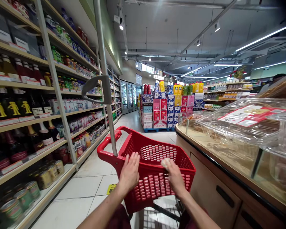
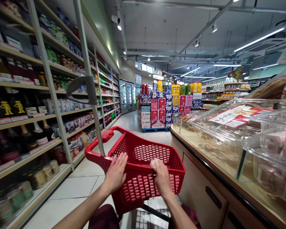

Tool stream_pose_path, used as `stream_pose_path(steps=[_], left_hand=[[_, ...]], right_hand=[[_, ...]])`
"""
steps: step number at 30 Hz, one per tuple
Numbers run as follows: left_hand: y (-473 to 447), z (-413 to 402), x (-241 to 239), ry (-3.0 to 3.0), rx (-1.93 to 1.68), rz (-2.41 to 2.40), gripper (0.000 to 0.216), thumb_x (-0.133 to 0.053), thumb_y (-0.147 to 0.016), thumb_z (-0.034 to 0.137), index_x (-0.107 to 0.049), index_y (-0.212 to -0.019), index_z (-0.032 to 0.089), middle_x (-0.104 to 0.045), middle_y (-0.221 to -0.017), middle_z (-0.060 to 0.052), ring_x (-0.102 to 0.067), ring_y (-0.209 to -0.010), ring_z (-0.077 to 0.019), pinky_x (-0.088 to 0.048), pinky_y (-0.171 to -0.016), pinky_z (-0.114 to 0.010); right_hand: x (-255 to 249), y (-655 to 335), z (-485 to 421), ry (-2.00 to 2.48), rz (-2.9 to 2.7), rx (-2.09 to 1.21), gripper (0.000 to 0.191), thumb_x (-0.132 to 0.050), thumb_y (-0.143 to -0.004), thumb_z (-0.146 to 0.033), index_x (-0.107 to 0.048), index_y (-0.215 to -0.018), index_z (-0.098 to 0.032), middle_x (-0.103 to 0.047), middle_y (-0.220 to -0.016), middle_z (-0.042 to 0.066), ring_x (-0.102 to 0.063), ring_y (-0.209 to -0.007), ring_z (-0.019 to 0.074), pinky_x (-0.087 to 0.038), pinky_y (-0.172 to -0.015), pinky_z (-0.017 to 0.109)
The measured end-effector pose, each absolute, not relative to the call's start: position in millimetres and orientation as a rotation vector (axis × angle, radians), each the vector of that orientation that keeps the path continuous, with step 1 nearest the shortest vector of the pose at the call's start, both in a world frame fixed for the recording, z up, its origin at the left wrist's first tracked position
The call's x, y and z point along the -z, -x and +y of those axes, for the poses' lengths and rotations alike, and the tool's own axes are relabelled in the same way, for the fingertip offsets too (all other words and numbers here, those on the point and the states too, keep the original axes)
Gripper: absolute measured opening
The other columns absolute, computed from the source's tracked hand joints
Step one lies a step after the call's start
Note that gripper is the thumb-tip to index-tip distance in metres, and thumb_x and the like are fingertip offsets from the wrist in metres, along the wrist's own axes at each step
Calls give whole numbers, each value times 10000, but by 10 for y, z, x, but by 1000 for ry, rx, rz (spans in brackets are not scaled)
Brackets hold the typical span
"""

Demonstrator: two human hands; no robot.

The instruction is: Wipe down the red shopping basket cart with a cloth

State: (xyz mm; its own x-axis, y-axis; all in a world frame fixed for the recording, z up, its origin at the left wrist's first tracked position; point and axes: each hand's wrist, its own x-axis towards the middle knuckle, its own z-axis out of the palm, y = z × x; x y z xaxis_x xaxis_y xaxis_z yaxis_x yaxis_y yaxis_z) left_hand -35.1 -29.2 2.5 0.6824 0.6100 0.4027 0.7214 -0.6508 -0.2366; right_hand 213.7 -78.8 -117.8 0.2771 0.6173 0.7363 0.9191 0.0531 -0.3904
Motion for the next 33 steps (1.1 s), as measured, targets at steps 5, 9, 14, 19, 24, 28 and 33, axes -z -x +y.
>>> stream_pose_path(steps=[5,9,14,19,24,28,33], left_hand=[[710,-215,-100,2403,504,-1169,579,-411,-704,197,-394,-1274,96,-366,-1367,-105,-234,-1293,-234,-103,-1080,-420],[791,-197,-77,2435,542,-1120,579,-429,-710,213,-386,-1280,118,-390,-1357,-78,-251,-1287,-224,-124,-1084,-412],[1065,-159,-214,2366,689,-1075,611,-321,-711,34,-332,-1309,156,-359,-1378,-40,-273,-1280,-161,-149,-1086,-387],[1066,-270,129,2445,670,-1136,605,-342,-685,19,-395,-1270,162,-401,-1350,-60,-272,-1281,-192,-210,-1063,-406],[980,-142,198,2538,687,-1170,519,-325,-723,51,-474,-1190,223,-574,-1175,-32,-470,-1132,-167,-216,-1055,-401],[971,192,-234,2165,857,-1432,580,-359,-713,64,-336,-1291,92,-355,-1364,-145,-304,-1263,-245,-190,-1049,-432],[999,313,-295,2291,681,-1287,604,-404,-646,31,-429,-1232,176,-323,-1383,-129,-402,-1201,-247,-246,-1017,-412]], right_hand=[[1050,-1892,-665,1690,-1278,374,511,-315,-701,-33,-574,-1119,-170,-530,-1213,93,-427,-1172,225,-332,-986,437],[681,-846,-334,1378,-1473,288,561,-314,-720,-13,-491,-1216,-206,-490,-1269,64,-401,-1202,174,-352,-991,379],[634,-509,-254,1301,-1515,286,590,-313,-727,1,-446,-1254,-227,-429,-1324,52,-363,-1230,167,-350,-998,377],[702,-652,-203,1380,-1405,281,576,-320,-718,-10,-481,-1221,-239,-461,-1294,48,-394,-1207,174,-360,-987,367],[455,-432,36,1392,-1518,230,587,-353,-702,0,-484,-1219,-246,-497,-1255,63,-470,-1136,183,-401,-929,337],[554,-721,-63,1470,-1558,262,554,-362,-697,5,-537,-1166,-231,-542,-1193,88,-522,-1057,201,-420,-883,341],[615,-809,-177,1444,-1490,293,591,-319,-691,29,-504,-1196,-217,-504,-1248,75,-446,-1151,184,-369,-938,360]])
